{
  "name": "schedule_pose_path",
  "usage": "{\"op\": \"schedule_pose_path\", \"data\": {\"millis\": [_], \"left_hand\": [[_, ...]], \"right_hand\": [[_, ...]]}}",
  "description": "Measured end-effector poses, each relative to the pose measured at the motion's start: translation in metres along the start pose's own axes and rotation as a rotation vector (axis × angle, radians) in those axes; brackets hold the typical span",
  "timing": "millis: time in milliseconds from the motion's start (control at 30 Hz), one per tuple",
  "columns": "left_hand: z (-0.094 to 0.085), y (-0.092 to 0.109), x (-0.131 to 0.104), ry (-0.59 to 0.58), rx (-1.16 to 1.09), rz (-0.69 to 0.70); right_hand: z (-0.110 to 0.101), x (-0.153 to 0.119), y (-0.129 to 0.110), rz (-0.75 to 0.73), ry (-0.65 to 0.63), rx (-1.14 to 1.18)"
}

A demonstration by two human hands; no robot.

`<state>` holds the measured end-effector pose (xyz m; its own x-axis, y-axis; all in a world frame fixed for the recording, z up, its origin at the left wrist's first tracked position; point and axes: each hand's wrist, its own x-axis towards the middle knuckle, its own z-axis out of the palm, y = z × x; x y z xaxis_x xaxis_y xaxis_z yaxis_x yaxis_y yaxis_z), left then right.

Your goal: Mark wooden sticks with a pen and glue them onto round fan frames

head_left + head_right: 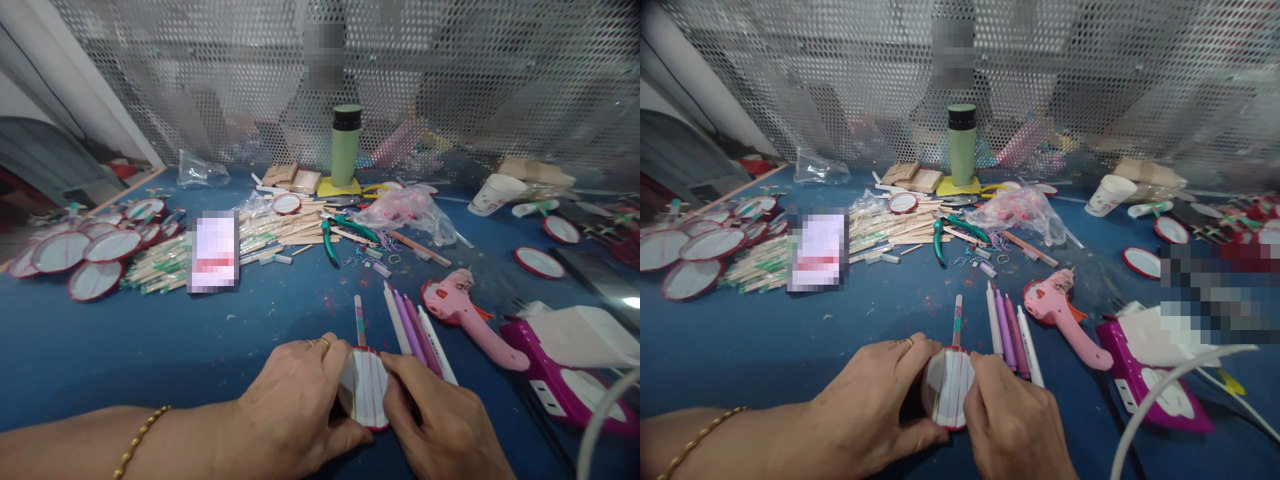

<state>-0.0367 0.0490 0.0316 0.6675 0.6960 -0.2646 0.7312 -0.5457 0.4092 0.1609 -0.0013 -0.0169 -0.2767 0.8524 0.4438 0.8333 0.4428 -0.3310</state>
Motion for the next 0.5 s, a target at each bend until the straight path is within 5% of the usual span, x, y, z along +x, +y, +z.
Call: {"op": "schedule_pose_path", "data": {"millis": [500], "left_hand": [[-0.0005, -0.0005, -0.0007, 0.047, 0.000, 0.008]], "right_hand": [[-0.0038, 0.0097, -0.0095, 0.093, 0.025, -0.048]]}}
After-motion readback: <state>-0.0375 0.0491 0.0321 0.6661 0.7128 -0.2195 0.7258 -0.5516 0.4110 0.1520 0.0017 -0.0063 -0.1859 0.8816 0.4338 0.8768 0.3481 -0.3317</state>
